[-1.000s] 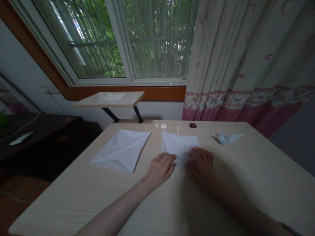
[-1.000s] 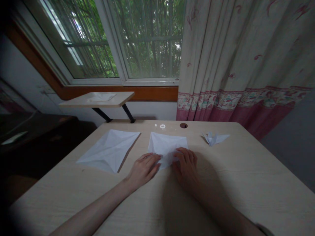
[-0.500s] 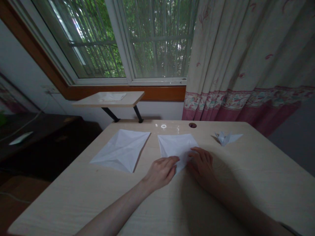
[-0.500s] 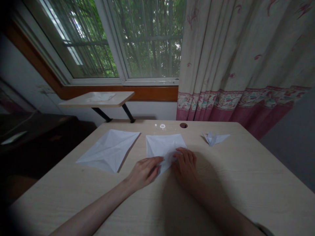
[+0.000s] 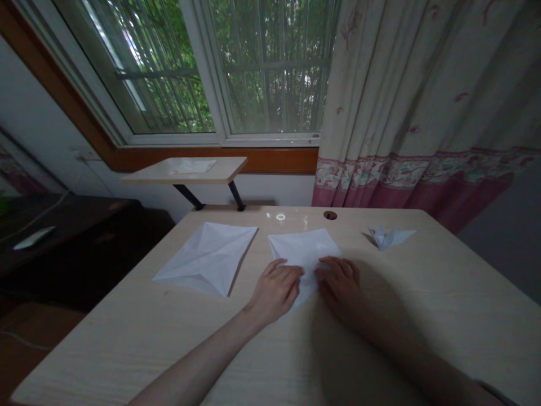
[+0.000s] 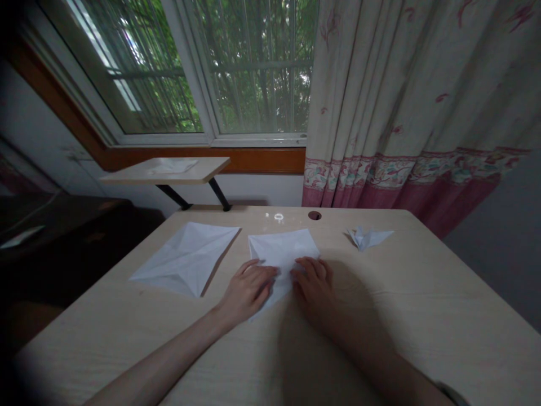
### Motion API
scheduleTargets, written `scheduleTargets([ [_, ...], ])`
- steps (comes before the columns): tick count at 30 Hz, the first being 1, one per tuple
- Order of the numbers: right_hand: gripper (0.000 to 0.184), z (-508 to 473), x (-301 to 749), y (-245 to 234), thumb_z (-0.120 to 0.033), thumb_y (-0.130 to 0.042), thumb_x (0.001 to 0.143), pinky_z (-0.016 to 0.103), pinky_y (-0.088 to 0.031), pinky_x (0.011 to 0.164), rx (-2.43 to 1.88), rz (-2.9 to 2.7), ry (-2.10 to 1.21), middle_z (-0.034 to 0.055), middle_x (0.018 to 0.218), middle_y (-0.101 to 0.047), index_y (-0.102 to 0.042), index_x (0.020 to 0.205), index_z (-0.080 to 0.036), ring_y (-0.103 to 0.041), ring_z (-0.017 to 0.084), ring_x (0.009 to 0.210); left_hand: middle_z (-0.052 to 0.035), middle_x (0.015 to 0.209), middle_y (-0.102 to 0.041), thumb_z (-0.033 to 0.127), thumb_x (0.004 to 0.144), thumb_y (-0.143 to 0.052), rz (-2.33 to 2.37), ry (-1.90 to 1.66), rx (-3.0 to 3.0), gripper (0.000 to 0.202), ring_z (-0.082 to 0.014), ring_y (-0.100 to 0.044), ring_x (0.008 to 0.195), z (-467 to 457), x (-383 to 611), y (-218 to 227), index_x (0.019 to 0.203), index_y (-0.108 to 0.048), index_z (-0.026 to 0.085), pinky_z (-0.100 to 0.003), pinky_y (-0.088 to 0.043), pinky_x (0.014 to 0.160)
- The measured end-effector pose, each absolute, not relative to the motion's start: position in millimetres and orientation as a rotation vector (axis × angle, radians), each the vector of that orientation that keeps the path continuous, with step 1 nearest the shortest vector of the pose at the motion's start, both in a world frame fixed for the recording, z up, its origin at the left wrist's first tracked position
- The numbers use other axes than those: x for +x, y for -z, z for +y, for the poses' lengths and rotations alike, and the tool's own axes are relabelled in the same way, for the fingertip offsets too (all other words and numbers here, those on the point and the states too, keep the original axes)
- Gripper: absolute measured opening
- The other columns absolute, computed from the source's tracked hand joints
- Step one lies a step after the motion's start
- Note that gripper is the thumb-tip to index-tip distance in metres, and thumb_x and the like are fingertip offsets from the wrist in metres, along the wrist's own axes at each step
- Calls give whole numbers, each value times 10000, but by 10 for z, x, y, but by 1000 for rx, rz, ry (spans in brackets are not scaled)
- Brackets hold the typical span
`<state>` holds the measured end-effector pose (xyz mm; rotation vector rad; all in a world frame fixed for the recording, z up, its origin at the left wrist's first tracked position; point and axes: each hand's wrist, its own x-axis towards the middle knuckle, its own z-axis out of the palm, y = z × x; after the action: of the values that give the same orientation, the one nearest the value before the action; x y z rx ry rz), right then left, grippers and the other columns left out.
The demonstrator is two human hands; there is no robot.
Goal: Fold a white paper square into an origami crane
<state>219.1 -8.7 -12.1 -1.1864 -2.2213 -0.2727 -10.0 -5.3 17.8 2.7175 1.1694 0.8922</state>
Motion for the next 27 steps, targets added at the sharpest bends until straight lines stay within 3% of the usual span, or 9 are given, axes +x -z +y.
scheduleTargets([
  [10, 261, -103, 2183, 122, -208, -460, 945, 563, -364, 1038, -1141, -2229, 282, 78, 1179, -669, -654, 1112, -252, -507, 280, 1234, -21, 1150, -723, 137, 914, -452, 1256, -785, 2694, 295, -168, -695, 1002, -45, -92, -145, 1149, -606, 225, -454, -326, 1148],
  [16, 315, -89, 2212, 204, -173, -486, 934, 618, -319, 1077, -1188, -2244, 296, 50, 1299, -623, -639, 1182, -294, -451, 310, 1313, -12, 1072, -745, 181, 926, -465, 1190, -838, 2718, 248, -165, -707, 942, -49, -98, -159, 1107, -629, 226, -429, -333, 1145],
  [23, 310, -73, 2175, 148, -147, -452, 942, 612, -389, 1019, -1207, -2157, 319, 99, 1399, -539, -652, 1136, -284, -474, 333, 1292, 6, 1009, -757, 199, 937, -461, 1124, -831, 2770, 227, -150, -707, 888, -49, -109, -164, 1058, -651, 227, -408, -385, 1099],
  [27, 363, -59, 2160, 119, -117, -471, 910, 576, -403, 1034, -1251, -2095, 280, 117, 1418, -518, -604, 1215, -265, -471, 331, 1306, 0, 1031, -754, 180, 944, -451, 1087, -846, 2750, 243, -154, -700, 914, -47, -115, -146, 1062, -656, 232, -406, -393, 1085],
])
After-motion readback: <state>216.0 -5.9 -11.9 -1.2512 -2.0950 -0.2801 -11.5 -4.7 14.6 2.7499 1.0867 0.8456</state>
